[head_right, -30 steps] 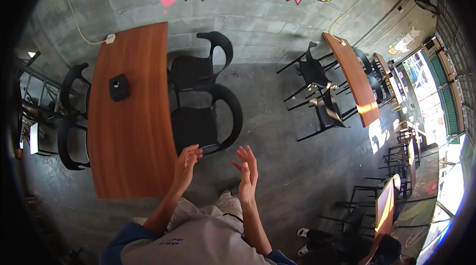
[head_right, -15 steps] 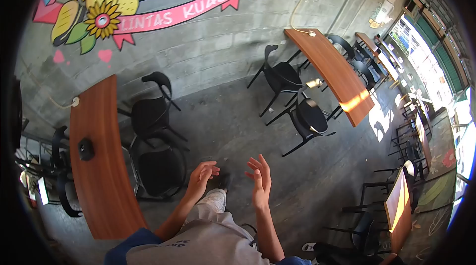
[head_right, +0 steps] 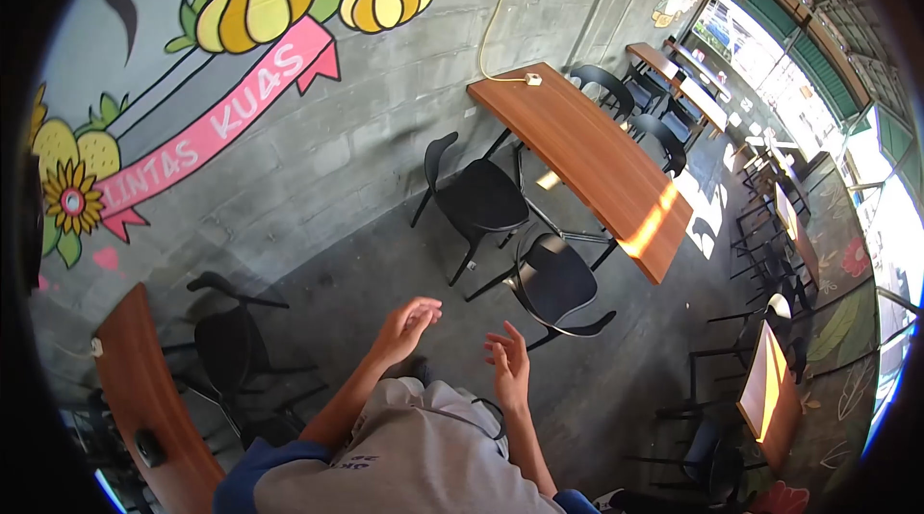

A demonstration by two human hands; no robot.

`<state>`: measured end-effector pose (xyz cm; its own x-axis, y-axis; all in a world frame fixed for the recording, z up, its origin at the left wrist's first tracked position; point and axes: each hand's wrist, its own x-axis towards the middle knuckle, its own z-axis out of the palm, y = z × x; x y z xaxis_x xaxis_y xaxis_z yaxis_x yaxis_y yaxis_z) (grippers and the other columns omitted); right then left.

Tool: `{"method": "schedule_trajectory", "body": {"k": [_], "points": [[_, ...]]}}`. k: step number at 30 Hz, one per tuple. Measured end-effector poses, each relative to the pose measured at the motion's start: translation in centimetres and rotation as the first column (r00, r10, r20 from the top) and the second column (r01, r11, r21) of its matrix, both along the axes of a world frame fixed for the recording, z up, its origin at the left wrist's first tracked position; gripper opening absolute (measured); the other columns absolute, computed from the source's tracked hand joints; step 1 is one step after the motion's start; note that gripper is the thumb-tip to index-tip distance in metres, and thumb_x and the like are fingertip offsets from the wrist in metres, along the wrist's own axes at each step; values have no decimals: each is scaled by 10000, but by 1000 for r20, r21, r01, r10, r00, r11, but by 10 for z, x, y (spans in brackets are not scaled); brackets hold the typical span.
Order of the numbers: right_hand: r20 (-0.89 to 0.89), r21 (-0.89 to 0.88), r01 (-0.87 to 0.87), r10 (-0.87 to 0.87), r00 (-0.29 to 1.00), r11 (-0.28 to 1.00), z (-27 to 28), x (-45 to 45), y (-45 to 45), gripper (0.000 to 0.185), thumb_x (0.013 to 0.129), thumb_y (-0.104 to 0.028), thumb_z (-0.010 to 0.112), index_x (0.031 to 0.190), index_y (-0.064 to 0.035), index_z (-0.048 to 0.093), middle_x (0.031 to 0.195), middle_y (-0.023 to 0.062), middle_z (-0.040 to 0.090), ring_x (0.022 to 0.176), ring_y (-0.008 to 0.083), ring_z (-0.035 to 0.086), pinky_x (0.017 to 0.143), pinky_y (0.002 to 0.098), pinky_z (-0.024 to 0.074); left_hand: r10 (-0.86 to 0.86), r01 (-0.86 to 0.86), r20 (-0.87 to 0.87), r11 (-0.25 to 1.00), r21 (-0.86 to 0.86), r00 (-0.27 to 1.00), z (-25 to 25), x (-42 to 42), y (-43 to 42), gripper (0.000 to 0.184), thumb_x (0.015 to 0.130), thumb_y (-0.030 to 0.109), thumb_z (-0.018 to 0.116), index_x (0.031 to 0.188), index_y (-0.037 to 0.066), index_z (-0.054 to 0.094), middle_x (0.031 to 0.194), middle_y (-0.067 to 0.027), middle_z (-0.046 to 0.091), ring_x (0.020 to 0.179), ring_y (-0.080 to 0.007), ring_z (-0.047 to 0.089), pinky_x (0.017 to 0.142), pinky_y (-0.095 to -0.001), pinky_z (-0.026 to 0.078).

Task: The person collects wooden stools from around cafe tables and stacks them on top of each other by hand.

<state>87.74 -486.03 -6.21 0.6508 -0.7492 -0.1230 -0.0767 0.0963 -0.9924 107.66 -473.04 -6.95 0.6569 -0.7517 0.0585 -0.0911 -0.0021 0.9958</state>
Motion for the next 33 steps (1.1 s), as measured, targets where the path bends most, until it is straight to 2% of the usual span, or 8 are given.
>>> {"method": "schedule_trajectory", "body": {"k": [5,9,14,18,22,27,31,33], "points": [[-5,-26,32,-32,999,999,-2,102,-83,453,1026,-213,572,1439,-62,467,1223,131,625,1053,188,622,868,323,516,22,-22,11,1000,-10,1000,14,108,-77,239,1036,189,548,1191,28,636,1023,-114,732,927,-176,702,811,-284,535],[-27,-23,54,-55,998,998,-27,179,-145,445,991,-185,608,1403,-55,498,1204,131,628,1038,170,618,850,308,518,79,-76,-114,997,31,990,-19,178,-117,234,1042,171,535,1195,26,637,1049,-101,718,944,-156,683,815,-271,522],[-193,-93,56,-73,979,994,-83,271,-226,440,952,-155,616,1374,-65,529,1189,138,626,1035,194,627,810,336,548,124,-70,-238,972,222,963,-55,272,-171,264,1042,237,516,1198,66,644,1066,-66,700,945,-137,662,809,-273,483],[-372,-188,97,-162,914,977,-137,341,-288,414,911,-182,654,1304,-71,584,1145,154,622,1012,233,629,875,359,522,115,-60,-153,944,325,982,-87,359,-229,253,1027,203,530,1195,49,640,1067,-87,706,937,-147,669,807,-282,496],[-523,-361,174,-353,776,916,-227,374,-333,347,864,-199,683,1185,-76,635,1075,186,584,1035,340,587,925,439,482,72,-70,12,905,420,997,-156,445,-291,248,988,155,587,1191,20,630,1064,-145,709,927,-213,689,829,-320,530],[-767,-462,220,-512,388,859,-235,395,-356,465,793,-179,706,1234,-109,576,1232,182,494,1207,390,449,1003,488,407,-54,-37,134,801,597,990,-238,523,-358,360,937,222,642,1227,12,604,1140,-180,672,1051,-290,659,915,-382,516],[-727,-628,198,-658,197,753,-260,393,-363,551,771,-136,673,1297,-96,515,1288,192,461,1240,390,441,1000,497,413,-158,-64,249,713,698,956,-278,556,-414,492,908,292,661,1293,5,551,1212,-216,632,1166,-353,599,1002,-444,473],[-789,-517,305,-584,191,800,-269,387,-366,542,780,-140,661,1299,-86,512,1299,201,454,1250,398,444,1022,494,411,-230,-47,294,710,703,928,-293,565,-440,567,906,307,648,1350,-14,500,1258,-256,617,1203,-422,572,1032,-481,451]]}}
